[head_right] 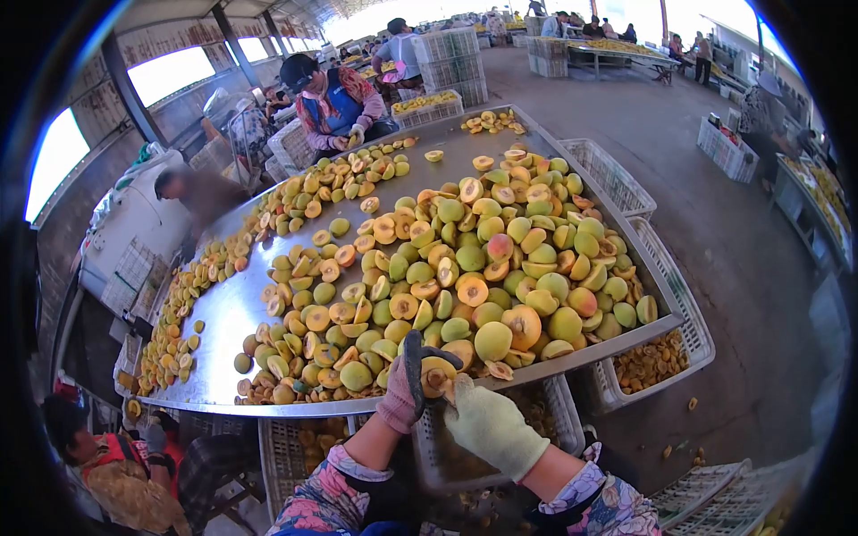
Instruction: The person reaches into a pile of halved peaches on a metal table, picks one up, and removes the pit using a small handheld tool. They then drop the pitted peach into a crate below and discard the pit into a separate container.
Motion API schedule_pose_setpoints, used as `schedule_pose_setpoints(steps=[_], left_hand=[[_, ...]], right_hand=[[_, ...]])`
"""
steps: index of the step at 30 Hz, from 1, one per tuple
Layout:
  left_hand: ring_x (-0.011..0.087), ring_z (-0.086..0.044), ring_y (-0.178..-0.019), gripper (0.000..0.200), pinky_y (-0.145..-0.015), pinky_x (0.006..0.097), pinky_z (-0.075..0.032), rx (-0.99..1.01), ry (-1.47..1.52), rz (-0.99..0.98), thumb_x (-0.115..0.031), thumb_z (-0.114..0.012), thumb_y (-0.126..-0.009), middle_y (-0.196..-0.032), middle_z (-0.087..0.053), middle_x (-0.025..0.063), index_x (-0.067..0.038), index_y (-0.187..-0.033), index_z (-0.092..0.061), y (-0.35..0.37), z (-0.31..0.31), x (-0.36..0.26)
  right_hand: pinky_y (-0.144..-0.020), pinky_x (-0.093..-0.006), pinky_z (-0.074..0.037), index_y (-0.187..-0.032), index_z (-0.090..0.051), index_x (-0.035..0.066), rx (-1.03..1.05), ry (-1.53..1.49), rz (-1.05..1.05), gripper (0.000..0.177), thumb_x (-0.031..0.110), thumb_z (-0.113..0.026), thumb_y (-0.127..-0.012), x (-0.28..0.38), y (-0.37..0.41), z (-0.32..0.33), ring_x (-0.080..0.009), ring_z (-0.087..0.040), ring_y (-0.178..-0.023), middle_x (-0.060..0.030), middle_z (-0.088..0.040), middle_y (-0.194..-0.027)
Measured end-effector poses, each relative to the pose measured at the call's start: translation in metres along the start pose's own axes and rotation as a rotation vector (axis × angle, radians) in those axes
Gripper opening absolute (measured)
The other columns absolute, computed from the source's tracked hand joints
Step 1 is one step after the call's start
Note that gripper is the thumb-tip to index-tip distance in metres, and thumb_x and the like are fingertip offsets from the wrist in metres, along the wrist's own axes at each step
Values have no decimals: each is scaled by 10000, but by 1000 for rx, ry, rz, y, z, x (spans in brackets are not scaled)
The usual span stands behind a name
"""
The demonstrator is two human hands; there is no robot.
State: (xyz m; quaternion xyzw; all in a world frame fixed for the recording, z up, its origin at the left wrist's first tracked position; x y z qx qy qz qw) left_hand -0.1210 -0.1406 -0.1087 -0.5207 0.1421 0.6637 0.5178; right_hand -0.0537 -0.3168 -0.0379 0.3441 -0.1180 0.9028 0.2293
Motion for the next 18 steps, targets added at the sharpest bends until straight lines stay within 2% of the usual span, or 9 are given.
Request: schedule_pose_setpoints(steps=[3,4,5,6,8,10,13,15,18], left_hand=[[245,-688,-862,406,-822,379,-537,185,-82,-46,-335,-637,-919,-985,-704,101,16,-1120,-590,-10,12,-37],[245,-688,-862,406,-822,379,-537,187,-83,-44,-335,-637,-919,-985,-704,101,16,-1120,-590,-9,9,-34],[234,-690,-855,372,-838,368,-537,162,257,126,-334,-610,-941,-948,-706,103,12,-1077,-613,-8,3,-29],[224,-691,-848,353,-853,357,-537,130,597,297,-333,-583,-963,-911,-709,104,9,-1034,-635,-6,0,-25],[228,-691,-856,360,-864,353,-536,171,567,255,-335,-566,-978,-919,-709,109,13,-1035,-636,-7,7,-46],[233,-691,-864,367,-876,349,-536,221,531,215,-337,-549,-992,-927,-709,114,17,-1036,-637,-10,12,-49],[267,-694,-869,428,-856,363,-537,271,404,202,-332,-649,-925,-968,-699,129,34,-1136,-580,-10,13,-33],[268,-700,-850,598,-761,351,-554,88,-235,-173,-247,-771,-791,-948,-714,101,26,-1249,-502,-6,10,-33],[292,-702,-801,673,-716,359,-560,-163,-495,-304,-205,-766,-779,-909,-714,104,7,-1314,-417,2,4,-48]], right_hand=[[-557,-449,-531,-1054,-480,26,12,-142,84,278,214,-586,-878,-7,0,-9,-336,-664,-642,-180,-639,-740],[-534,-409,-524,-1053,-471,33,229,-485,-160,264,212,-573,-889,0,-1,-3,-274,-645,-611,-143,-626,-729],[-511,-369,-518,-1052,-462,39,444,-824,-407,249,211,-559,-900,7,0,4,-211,-626,-580,-106,-613,-718],[-511,-369,-518,-1052,-462,39,444,-827,-407,249,211,-559,-900,11,1,10,-211,-626,-580,-106,-613,-718],[-463,-264,-463,-1026,-476,58,503,-1006,-499,197,200,-562,-921,17,4,18,-92,-510,-515,-32,-534,-699],[-463,-270,-467,-1028,-475,54,508,-981,-477,201,196,-566,-918,15,4,18,-103,-518,-513,-39,-544,-704],[-478,-288,-481,-1038,-465,53,505,-875,-426,218,198,-565,-909,14,3,17,-123,-546,-535,-54,-573,-735],[-493,-302,-492,-1046,-456,55,501,-793,-399,232,205,-560,-903,8,4,8,-130,-566,-560,-62,-593,-759],[-477,-292,-478,-1037,-463,59,266,-536,-166,228,203,-568,-894,0,2,-5,-132,-552,-540,-55,-587,-734]])
Point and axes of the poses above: each hand's wrist, its own y-axis away from the middle knuckle, its own z-axis out of the back of the hand, x = y × z, the point moved 1 cm from there along -y, towards the middle knuckle
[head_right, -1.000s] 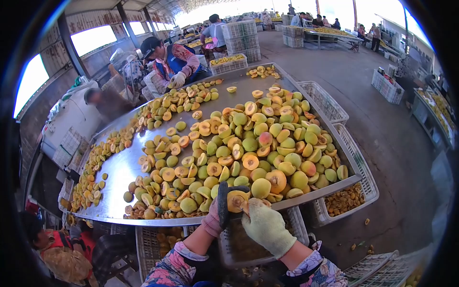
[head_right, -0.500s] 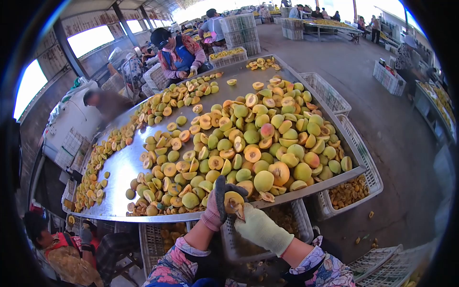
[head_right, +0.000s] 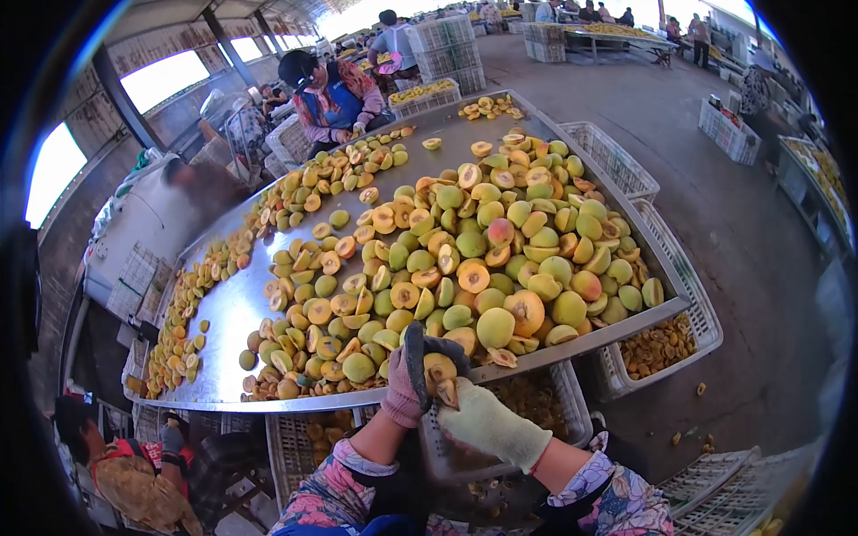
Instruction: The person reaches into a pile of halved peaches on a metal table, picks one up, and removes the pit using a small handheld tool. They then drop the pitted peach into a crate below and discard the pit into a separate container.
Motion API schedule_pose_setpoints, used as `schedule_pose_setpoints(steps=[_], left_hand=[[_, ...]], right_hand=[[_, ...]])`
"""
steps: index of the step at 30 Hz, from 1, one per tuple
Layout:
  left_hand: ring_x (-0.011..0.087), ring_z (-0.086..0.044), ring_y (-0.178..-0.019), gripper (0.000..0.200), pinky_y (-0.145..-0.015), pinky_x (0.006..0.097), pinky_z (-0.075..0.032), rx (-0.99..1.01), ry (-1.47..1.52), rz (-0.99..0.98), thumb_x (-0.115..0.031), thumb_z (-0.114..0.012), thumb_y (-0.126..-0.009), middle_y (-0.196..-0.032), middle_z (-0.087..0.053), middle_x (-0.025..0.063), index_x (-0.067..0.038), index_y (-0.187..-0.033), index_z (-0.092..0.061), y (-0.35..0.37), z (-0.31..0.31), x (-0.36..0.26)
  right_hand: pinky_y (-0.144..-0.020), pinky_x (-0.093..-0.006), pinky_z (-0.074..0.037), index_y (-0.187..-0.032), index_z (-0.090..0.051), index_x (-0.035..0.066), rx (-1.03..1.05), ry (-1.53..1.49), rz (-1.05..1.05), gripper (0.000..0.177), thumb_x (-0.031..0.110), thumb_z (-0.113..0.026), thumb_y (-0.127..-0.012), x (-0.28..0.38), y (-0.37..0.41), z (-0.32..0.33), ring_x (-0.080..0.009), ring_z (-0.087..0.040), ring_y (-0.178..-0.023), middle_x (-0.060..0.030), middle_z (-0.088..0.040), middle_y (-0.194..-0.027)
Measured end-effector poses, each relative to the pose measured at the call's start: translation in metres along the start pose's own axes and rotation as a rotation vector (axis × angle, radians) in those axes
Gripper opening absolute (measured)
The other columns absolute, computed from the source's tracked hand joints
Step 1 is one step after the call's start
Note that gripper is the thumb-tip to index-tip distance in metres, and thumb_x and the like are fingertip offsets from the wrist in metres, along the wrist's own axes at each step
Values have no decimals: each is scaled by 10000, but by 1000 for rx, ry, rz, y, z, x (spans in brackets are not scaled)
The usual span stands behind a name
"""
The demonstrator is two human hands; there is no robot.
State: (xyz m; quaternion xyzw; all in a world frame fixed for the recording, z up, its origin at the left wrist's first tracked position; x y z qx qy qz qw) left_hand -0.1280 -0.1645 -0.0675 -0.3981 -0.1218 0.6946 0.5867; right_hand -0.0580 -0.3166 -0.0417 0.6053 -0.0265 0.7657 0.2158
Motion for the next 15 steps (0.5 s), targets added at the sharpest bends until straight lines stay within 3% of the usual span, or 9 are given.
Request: schedule_pose_setpoints(steps=[2,4,6,7,9,10,12,14,15], left_hand=[[279,-703,-804,659,-757,365,-550,26,147,39,-220,-765,-784,-908,-716,96,-7,-1308,-427,-3,0,2],[266,-705,-808,644,-799,372,-539,44,293,83,-235,-765,-790,-907,-719,87,-21,-1302,-437,-6,0,9],[277,-696,-794,636,-789,379,-537,309,511,84,-230,-749,-796,-935,-711,94,-7,-1303,-435,-8,0,22],[277,-696,-794,636,-789,379,-537,309,512,94,-230,-749,-796,-935,-711,94,-7,-1303,-435,-8,1,22],[273,-713,-773,625,-712,364,-574,329,757,178,-355,-672,-889,-898,-721,108,-12,-1337,-403,-9,3,19],[273,-713,-773,625,-712,364,-574,332,756,179,-355,-672,-889,-898,-721,108,-12,-1337,-403,-9,3,17],[273,-712,-761,704,-715,367,-576,66,430,-81,-476,-613,-910,-894,-718,114,-8,-1378,-373,-8,4,11],[285,-699,-791,744,-742,384,-557,58,316,-104,-444,-607,-916,-937,-707,118,-17,-1444,-303,1,2,22],[297,-687,-821,794,-770,401,-538,47,205,-123,-413,-601,-923,-981,-697,122,-27,-1511,-233,5,0,28]], right_hand=[[-461,-270,-466,-1028,-470,57,174,-352,-246,217,189,-576,-894,25,7,6,-116,-535,-507,-48,-565,-704],[-460,-269,-465,-1024,-470,60,199,-342,-255,213,194,-574,-895,26,8,9,-113,-532,-508,-46,-566,-709],[-459,-268,-464,-1019,-471,63,229,-333,-273,210,199,-572,-895,28,9,10,-111,-529,-508,-43,-567,-713],[-457,-264,-462,-1006,-480,68,241,-327,-287,197,204,-572,-897,31,10,11,-105,-525,-508,-40,-562,-709],[-455,-261,-459,-992,-489,74,255,-325,-301,184,208,-572,-898,28,10,11,-98,-520,-509,-37,-556,-704],[-443,-256,-439,-995,-502,87,308,-438,-345,183,218,-584,-898,24,8,12,-94,-502,-505,-38,-555,-717],[-430,-251,-419,-998,-515,101,361,-551,-385,181,228,-597,-898,21,8,13,-89,-484,-501,-38,-554,-729],[-421,-218,-379,-991,-536,126,460,-869,-457,172,250,-616,-903,20,11,10,-65,-445,-501,-29,-549,-767],[-421,-218,-379,-991,-536,126,462,-868,-457,172,250,-616,-903,19,12,8,-65,-445,-501,-29,-549,-767]])
Point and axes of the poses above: each hand's wrist, its own y-axis away from the middle knuckle, its own z-axis out of the back of the hand, x = y × z, the point moved 1 cm from there along -y, towards the middle knuckle
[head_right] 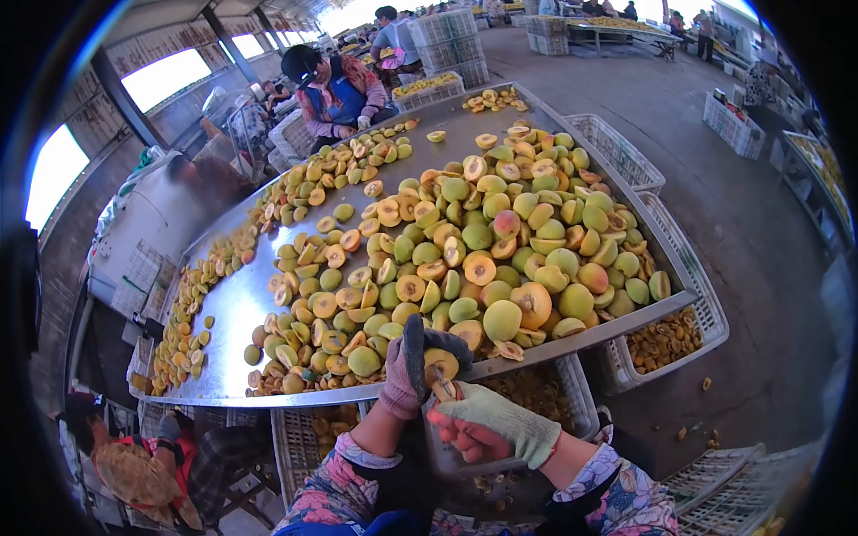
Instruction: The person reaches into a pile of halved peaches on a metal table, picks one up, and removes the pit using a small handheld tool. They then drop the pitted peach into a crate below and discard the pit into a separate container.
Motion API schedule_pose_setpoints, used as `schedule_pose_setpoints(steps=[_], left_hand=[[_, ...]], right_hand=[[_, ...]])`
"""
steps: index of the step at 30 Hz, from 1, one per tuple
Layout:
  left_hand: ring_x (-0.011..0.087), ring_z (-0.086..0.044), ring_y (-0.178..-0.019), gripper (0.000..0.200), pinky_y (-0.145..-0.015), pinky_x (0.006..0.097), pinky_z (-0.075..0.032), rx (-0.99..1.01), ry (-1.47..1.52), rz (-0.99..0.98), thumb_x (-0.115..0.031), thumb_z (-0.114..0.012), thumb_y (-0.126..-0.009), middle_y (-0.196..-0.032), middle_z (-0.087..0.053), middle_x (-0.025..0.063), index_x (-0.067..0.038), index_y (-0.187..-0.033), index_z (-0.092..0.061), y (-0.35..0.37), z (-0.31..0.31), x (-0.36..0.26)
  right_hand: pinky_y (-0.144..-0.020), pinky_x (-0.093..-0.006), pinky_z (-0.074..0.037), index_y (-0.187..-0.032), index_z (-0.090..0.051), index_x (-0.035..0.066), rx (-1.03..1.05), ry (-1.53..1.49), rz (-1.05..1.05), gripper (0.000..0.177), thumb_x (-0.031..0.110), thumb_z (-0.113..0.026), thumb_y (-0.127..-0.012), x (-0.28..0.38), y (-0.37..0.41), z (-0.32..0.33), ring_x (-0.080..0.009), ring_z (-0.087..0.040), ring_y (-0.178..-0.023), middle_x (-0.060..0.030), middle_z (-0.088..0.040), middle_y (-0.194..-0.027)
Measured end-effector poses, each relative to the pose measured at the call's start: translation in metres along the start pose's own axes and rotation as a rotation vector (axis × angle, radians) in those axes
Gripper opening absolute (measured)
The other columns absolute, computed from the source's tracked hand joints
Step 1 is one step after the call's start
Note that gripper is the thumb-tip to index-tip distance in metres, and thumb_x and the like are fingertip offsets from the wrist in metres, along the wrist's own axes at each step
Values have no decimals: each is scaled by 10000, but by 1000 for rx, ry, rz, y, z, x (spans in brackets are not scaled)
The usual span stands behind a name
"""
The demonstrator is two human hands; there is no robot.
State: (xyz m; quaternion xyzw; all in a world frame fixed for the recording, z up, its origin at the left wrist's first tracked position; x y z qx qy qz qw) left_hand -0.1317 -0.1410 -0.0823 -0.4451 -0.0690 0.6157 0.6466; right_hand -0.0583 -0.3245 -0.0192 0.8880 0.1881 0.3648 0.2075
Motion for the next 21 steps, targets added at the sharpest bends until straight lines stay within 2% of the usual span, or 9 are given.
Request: schedule_pose_setpoints(steps=[4,6,8,9,11,14,15,19,21], left_hand=[[306,-689,-818,817,-753,409,-540,27,119,-63,-420,-596,-926,-963,-699,123,-19,-1519,-203,-18,8,-11],[282,-710,-809,771,-752,378,-574,56,336,35,-534,-586,-913,-895,-717,107,-8,-1419,-339,-25,11,-21],[277,-711,-810,746,-777,376,-569,79,405,63,-492,-619,-902,-896,-719,106,-14,-1410,-356,-24,10,-23],[272,-712,-811,724,-801,374,-564,104,474,88,-449,-652,-890,-897,-720,105,-20,-1402,-373,-25,9,-23],[262,-709,-816,714,-808,372,-560,170,449,140,-424,-688,-864,-911,-720,103,-27,-1381,-398,-24,9,-23],[247,-702,-832,711,-805,369,-555,212,239,134,-397,-751,-808,-942,-717,100,-32,-1335,-443,-17,3,-10],[242,-699,-843,715,-795,369,-554,187,56,82,-396,-777,-779,-958,-714,97,-32,-1308,-463,-12,1,-4],[246,-694,-863,755,-742,358,-558,265,29,115,-417,-809,-735,-971,-706,101,-17,-1276,-466,-17,0,-7],[252,-697,-869,771,-714,343,-562,156,159,410,-432,-808,-728,-974,-706,122,-4,-1266,-458,-13,-5,-9]], right_hand=[[-424,-198,-358,-1010,-532,142,-17,28,11,202,289,-625,-908,3,2,2,-45,-417,-507,-9,-539,-782],[-428,-197,-367,-1009,-526,141,-30,43,-18,212,301,-624,-911,6,4,-1,-36,-423,-515,-1,-532,-772],[-439,-316,-459,-1002,-514,87,-238,497,113,227,270,-603,-902,9,6,-3,-157,-570,-535,-84,-600,-738],[-439,-316,-459,-1002,-514,87,-239,494,113,227,270,-603,-902,5,4,-2,-157,-570,-535,-84,-600,-738],[-549,-461,-524,-992,-507,24,-505,1044,429,233,218,-571,-880,-6,-4,3,-349,-662,-654,-215,-639,-740],[-649,-530,-522,-1005,-504,-17,-634,1251,544,246,179,-547,-862,-12,-11,6,-450,-643,-759,-292,-629,-778],[-649,-530,-522,-1005,-504,-17,-635,1250,543,246,179,-547,-862,-13,-12,6,-450,-643,-759,-292,-629,-778],[-593,-498,-534,-1009,-517,-3,-742,1435,573,210,169,-526,-889,-17,-16,10,-403,-663,-684,-240,-645,-759],[-575,-493,-535,-1011,-520,1,-784,1505,577,198,164,-514,-898,-20,-20,10,-389,-669,-674,-224,-651,-767]])
Point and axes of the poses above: each hand's wrist, its own y-axis away from the middle knuckle, its own z-axis out of the back of the hand, x = y × z, the point moved 1 cm from there along -y, towards the middle knuckle
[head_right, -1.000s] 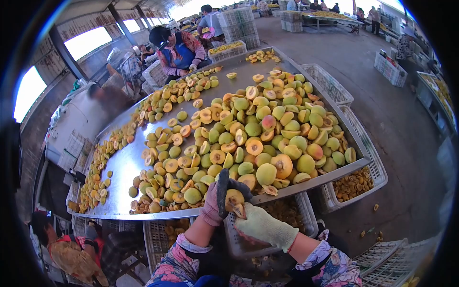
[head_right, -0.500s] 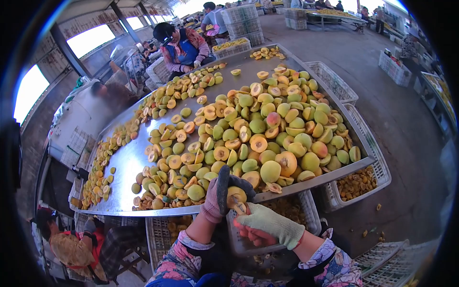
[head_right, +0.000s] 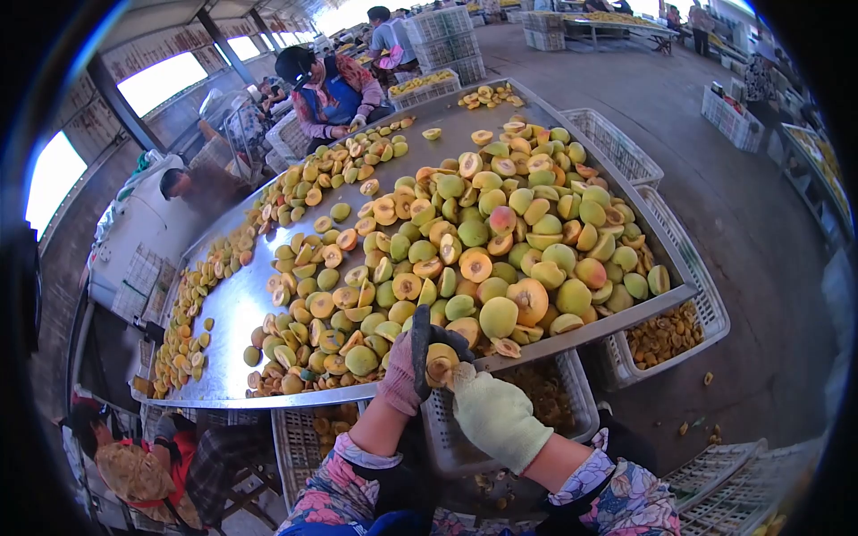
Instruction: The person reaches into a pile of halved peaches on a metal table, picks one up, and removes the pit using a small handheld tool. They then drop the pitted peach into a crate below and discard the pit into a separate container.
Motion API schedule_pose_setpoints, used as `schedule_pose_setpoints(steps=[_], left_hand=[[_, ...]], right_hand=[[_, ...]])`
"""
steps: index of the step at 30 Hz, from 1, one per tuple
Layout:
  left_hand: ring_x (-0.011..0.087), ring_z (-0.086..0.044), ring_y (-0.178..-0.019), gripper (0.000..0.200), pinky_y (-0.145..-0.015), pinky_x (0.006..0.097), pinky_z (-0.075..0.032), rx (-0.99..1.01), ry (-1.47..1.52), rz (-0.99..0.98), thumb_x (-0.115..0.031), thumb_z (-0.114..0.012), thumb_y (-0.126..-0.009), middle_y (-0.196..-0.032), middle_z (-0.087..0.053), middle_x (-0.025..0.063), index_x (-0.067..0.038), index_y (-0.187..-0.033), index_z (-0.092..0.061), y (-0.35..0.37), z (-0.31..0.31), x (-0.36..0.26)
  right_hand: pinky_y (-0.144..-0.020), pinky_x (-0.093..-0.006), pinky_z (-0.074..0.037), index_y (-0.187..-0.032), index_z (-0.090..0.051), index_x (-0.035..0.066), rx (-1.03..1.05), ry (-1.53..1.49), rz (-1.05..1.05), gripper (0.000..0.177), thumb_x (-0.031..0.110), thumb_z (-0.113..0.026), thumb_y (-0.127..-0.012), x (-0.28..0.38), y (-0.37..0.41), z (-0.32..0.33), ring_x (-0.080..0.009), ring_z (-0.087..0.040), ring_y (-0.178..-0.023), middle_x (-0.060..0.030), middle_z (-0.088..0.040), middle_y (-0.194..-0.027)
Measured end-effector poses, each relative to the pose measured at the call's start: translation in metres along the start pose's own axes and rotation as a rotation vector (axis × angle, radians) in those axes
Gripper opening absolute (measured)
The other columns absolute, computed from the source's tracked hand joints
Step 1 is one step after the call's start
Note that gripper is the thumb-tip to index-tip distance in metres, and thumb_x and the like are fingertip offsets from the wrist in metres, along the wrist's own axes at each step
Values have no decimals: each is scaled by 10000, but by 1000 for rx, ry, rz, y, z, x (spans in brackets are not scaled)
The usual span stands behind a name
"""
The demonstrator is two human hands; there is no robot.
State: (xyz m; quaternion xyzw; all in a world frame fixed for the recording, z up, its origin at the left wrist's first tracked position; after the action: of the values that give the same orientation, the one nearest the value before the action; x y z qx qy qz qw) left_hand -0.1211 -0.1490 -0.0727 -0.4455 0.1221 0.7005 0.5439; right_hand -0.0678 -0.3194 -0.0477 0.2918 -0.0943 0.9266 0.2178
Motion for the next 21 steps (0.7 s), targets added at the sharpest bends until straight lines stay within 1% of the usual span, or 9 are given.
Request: schedule_pose_setpoints(steps=[4,6,7,10,14,18,19,20,21], left_hand=[[294,-695,-853,709,-783,418,-561,58,92,47,-586,-531,-930,-903,-707,125,63,-1212,-491,-1,-5,2],[337,-686,-893,664,-814,444,-570,-55,958,486,-573,-482,-957,-958,-688,182,64,-1130,-550,0,-21,34],[389,-670,-916,642,-849,490,-562,-109,1403,763,-550,-471,-969,-1004,-667,238,74,-1093,-562,-5,-9,-4],[388,-672,-923,662,-864,491,-557,-150,1549,805,-560,-459,-970,-1007,-670,231,84,-1087,-563,-5,-5,-20],[391,-675,-906,656,-856,473,-564,-146,1595,605,-558,-465,-969,-997,-674,233,79,-1086,-568,-3,-3,-6],[319,-692,-881,625,-827,410,-577,-370,1285,486,-511,-404,-1011,-944,-692,208,79,-1093,-592,-5,3,-5],[257,-695,-874,545,-815,365,-574,-277,638,273,-435,-397,-1036,-942,-701,171,66,-1103,-604,-6,7,-2],[164,-685,-870,332,-814,299,-554,-202,534,72,-255,-470,-1035,-971,-714,113,31,-1090,-629,-5,13,-15],[141,-665,-883,278,-828,275,-531,-124,779,57,-209,-509,-1014,-1002,-713,108,12,-1113,-645,-4,1,-6]], right_hand=[[-553,-447,-516,-1014,-514,38,-113,203,-29,240,215,-592,-872,-1,-1,-6,-334,-661,-672,-146,-625,-774],[-525,-430,-509,-999,-511,49,-173,271,14,232,217,-602,-865,-4,-3,-7,-316,-659,-656,-129,-617,-770],[-516,-423,-503,-984,-506,54,-224,284,57,230,213,-612,-857,-5,-3,-7,-312,-655,-649,-124,-611,-769],[-510,-420,-499,-960,-500,67,-279,289,132,226,204,-632,-839,-5,-1,-1,-311,-650,-643,-118,-608,-765],[-466,-407,-500,-967,-503,75,-285,166,227,195,226,-580,-871,-5,4,-5,-260,-641,-565,-75,-585,-687],[-579,-472,-539,-984,-535,51,116,69,123,221,238,-553,-869,-8,11,9,-357,-681,-692,-168,-673,-784],[-613,-484,-542,-994,-541,43,172,107,71,242,248,-553,-866,-9,11,11,-368,-683,-722,-185,-679,-805],[-646,-495,-545,-1004,-547,36,225,145,19,263,258,-553,-863,-10,12,13,-378,-686,-753,-202,-686,-825],[-661,-486,-538,-1004,-564,50,230,168,-27,265,260,-581,-844,-9,11,17,-374,-679,-768,-187,-684,-817]])
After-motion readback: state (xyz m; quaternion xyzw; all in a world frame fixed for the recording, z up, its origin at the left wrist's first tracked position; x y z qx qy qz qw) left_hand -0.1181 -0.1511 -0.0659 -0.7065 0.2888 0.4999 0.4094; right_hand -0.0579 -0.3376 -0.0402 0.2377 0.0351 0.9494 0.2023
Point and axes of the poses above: each hand's wrist, its own y-axis away from the middle knuckle, its own z-axis out of the back of the hand, x = y × z, the point moved 1 cm from there along -y, towards the middle knuckle
